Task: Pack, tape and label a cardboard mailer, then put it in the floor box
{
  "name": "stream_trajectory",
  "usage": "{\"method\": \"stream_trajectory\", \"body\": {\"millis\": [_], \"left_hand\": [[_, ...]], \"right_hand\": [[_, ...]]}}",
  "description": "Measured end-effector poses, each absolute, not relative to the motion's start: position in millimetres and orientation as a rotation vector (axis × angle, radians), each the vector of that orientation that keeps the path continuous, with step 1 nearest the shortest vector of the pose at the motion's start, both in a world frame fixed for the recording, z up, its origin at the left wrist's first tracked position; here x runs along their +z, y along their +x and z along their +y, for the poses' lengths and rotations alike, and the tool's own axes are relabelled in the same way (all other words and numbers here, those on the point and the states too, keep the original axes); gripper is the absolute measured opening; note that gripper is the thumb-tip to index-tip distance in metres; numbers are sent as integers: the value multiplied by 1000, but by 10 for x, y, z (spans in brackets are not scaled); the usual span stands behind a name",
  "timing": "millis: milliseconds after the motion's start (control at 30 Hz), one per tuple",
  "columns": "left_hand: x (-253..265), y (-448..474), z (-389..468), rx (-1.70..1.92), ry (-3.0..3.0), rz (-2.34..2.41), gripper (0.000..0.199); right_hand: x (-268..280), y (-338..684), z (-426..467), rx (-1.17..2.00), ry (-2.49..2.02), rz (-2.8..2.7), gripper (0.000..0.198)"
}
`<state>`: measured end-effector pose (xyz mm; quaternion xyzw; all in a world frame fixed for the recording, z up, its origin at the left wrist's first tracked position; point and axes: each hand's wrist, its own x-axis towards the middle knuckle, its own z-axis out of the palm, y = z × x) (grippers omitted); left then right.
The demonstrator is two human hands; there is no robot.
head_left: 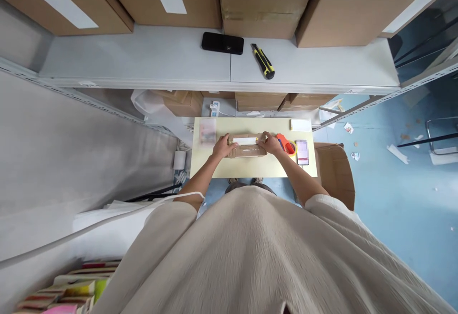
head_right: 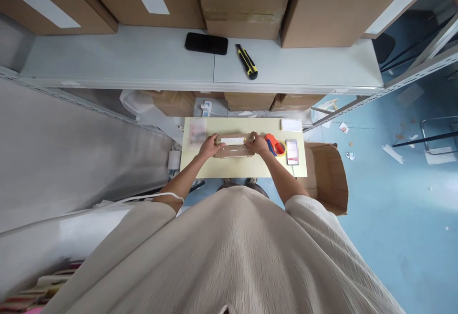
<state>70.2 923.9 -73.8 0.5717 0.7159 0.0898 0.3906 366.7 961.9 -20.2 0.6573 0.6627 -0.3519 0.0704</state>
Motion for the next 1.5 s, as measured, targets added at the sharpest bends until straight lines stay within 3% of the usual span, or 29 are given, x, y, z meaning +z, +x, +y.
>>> {"method": "stream_trajectory", "body": {"millis": [233,400,533,667,867,1000,1367,1500], "left_hand": [[-762,702,9181,378,1411,1800,61],[-456,746,9272,536,1482,1793,49],[-295,796,9290,615,1477,1732,40],[-425,841,9094,542,1430,1746,28],[-729,767,8782,303,1384,1657,22],[-763,773,8915,359,1343,1739,17],[-624,966,9255,630,1128,1702,52],[-587,891,9205,787,1166,1666,48]], "right_hand": [[-96,3709,9501,-1104,2005,1993,55],[82,3768,9511,-1020,2146,2108,57],[123,3829,9480,-1124,2191,2176,59],[-30,3828,9264,-1200,2159,2123,60],[-337,3900,8884,-1522,2159,1949,43],[-421,3965,9013,-1577,2277,1836,37],[-467,3822,9462,-1899,2597,1815,54],[-444,3811,9422,-1981,2600,1945,55]]}}
